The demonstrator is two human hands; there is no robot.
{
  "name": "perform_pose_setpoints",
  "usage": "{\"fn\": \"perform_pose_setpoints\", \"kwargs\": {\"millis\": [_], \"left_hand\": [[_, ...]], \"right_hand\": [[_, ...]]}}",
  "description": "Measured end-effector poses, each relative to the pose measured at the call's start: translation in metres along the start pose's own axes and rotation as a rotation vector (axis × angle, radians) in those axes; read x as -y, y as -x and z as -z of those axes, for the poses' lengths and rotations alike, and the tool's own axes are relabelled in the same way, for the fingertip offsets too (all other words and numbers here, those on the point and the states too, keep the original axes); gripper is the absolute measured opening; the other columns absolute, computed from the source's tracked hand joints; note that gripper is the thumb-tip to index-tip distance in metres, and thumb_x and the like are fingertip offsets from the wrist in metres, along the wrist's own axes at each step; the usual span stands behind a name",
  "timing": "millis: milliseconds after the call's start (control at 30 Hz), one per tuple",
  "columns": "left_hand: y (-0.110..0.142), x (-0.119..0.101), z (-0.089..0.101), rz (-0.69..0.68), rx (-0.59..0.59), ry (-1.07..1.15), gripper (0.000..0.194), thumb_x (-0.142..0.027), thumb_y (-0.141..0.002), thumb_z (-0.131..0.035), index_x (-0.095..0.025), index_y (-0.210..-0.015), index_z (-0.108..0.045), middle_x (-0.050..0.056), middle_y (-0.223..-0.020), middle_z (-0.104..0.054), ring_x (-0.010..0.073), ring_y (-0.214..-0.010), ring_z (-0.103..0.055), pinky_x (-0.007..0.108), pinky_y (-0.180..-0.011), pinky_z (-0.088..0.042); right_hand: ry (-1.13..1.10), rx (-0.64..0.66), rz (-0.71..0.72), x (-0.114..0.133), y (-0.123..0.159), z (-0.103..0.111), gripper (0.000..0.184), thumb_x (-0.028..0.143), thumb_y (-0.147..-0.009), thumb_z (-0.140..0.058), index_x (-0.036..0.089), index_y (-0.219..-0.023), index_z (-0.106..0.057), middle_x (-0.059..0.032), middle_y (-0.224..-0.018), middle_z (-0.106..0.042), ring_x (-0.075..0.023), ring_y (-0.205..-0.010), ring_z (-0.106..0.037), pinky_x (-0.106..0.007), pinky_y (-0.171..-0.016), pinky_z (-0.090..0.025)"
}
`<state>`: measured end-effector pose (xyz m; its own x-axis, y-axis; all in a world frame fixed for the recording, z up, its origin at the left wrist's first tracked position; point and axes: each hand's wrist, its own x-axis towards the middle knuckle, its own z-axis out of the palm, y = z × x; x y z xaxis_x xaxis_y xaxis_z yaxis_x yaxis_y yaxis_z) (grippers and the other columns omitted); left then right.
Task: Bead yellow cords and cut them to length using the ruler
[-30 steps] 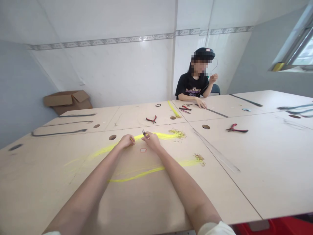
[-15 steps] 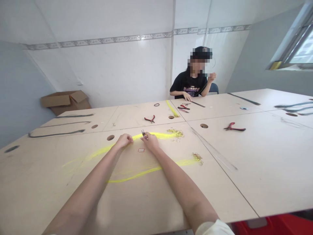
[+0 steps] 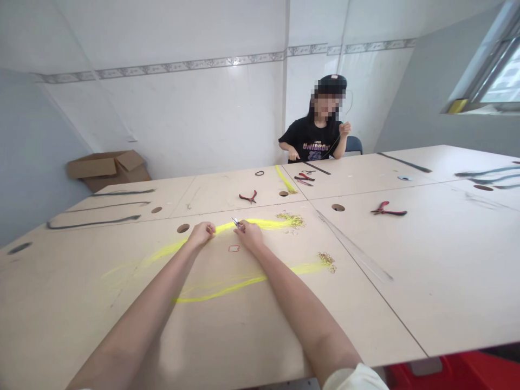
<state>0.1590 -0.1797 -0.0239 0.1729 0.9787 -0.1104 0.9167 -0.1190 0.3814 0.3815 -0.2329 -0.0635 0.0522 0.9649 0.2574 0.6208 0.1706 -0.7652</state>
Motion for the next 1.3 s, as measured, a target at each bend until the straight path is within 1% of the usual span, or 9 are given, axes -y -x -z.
{"fn": "perform_pose_setpoints", "kwargs": {"millis": [133,267,400,533,633,733,867,1067,1300], "left_hand": [[0.002,-0.008,-0.001,-0.056,-0.033,0.016,0.032,-0.037,-0.097,-0.062,-0.014,-0.12,-0.064,0.01,-0.12,-0.066,0.0209,-0.105,-0.066,0.042,-0.091,-0.058],[0.003,-0.013,0.0,-0.08,0.022,0.009,0.031,-0.036,-0.096,-0.064,-0.014,-0.118,-0.065,0.009,-0.117,-0.067,0.0206,-0.103,-0.066,0.041,-0.09,-0.059],[0.003,-0.005,0.001,-0.078,0.074,0.022,0.031,-0.035,-0.097,-0.064,-0.013,-0.118,-0.064,0.009,-0.114,-0.067,0.0193,-0.098,-0.067,0.039,-0.086,-0.06],[0.002,0.004,-0.001,-0.082,0.064,0.046,0.031,-0.035,-0.097,-0.064,-0.013,-0.118,-0.064,0.009,-0.114,-0.067,0.0193,-0.098,-0.067,0.039,-0.085,-0.06],[0.001,0.005,-0.002,-0.102,0.069,0.047,0.03,-0.035,-0.097,-0.064,-0.013,-0.117,-0.065,0.008,-0.112,-0.068,0.0183,-0.096,-0.068,0.037,-0.083,-0.06],[0.001,0.001,-0.002,-0.135,0.062,0.027,0.029,-0.035,-0.097,-0.064,-0.013,-0.115,-0.065,0.008,-0.111,-0.068,0.0183,-0.096,-0.068,0.037,-0.084,-0.06],[0.004,-0.007,0.0,-0.197,0.033,-0.023,0.029,-0.036,-0.097,-0.063,-0.013,-0.115,-0.066,0.009,-0.114,-0.068,0.0198,-0.101,-0.067,0.041,-0.089,-0.059],[0.009,-0.017,0.004,-0.297,0.035,-0.097,0.029,-0.036,-0.096,-0.064,-0.013,-0.114,-0.066,0.009,-0.117,-0.067,0.021,-0.105,-0.066,0.043,-0.094,-0.057],[0.009,-0.022,0.001,-0.29,0.022,-0.174,0.03,-0.037,-0.097,-0.062,-0.014,-0.116,-0.065,0.009,-0.117,-0.067,0.0209,-0.105,-0.066,0.043,-0.093,-0.057]], "right_hand": [[0.009,0.004,-0.003,0.0,0.0,0.0,0.029,0.042,-0.097,-0.063,0.015,-0.109,-0.067,-0.0043,-0.097,-0.069,-0.0166,-0.088,-0.065,-0.037,-0.087,-0.054],[0.016,0.007,0.0,0.001,0.0,0.001,0.03,0.042,-0.097,-0.063,0.015,-0.11,-0.067,-0.0039,-0.095,-0.068,-0.0165,-0.087,-0.065,-0.037,-0.086,-0.054],[0.018,0.008,0.014,0.001,0.0,0.002,0.03,0.042,-0.098,-0.063,0.015,-0.109,-0.067,-0.0036,-0.093,-0.068,-0.0161,-0.085,-0.065,-0.036,-0.085,-0.054],[0.022,0.002,0.023,-0.001,0.0,0.0,0.029,0.041,-0.097,-0.064,0.015,-0.109,-0.067,-0.0038,-0.095,-0.068,-0.0164,-0.087,-0.065,-0.037,-0.086,-0.055],[0.026,-0.001,0.024,-0.002,-0.001,-0.001,0.029,0.041,-0.097,-0.064,0.015,-0.108,-0.067,-0.0036,-0.094,-0.068,-0.0163,-0.086,-0.065,-0.037,-0.086,-0.055],[0.029,-0.003,0.027,-0.003,0.0,-0.001,0.029,0.042,-0.098,-0.063,0.015,-0.108,-0.067,-0.0035,-0.093,-0.068,-0.0164,-0.086,-0.065,-0.037,-0.085,-0.055],[0.033,-0.004,0.03,-0.003,0.0,-0.001,0.029,0.042,-0.098,-0.063,0.015,-0.108,-0.066,-0.0034,-0.093,-0.068,-0.0161,-0.085,-0.065,-0.037,-0.085,-0.055],[0.042,-0.008,0.033,-0.002,-0.001,-0.001,0.029,0.041,-0.097,-0.064,0.014,-0.107,-0.067,-0.0028,-0.091,-0.067,-0.0158,-0.084,-0.064,-0.036,-0.084,-0.055],[0.046,-0.013,0.034,-0.002,-0.001,-0.002,0.029,0.042,-0.097,-0.063,0.015,-0.107,-0.067,-0.0028,-0.09,-0.067,-0.0157,-0.083,-0.064,-0.036,-0.084,-0.055]]}}
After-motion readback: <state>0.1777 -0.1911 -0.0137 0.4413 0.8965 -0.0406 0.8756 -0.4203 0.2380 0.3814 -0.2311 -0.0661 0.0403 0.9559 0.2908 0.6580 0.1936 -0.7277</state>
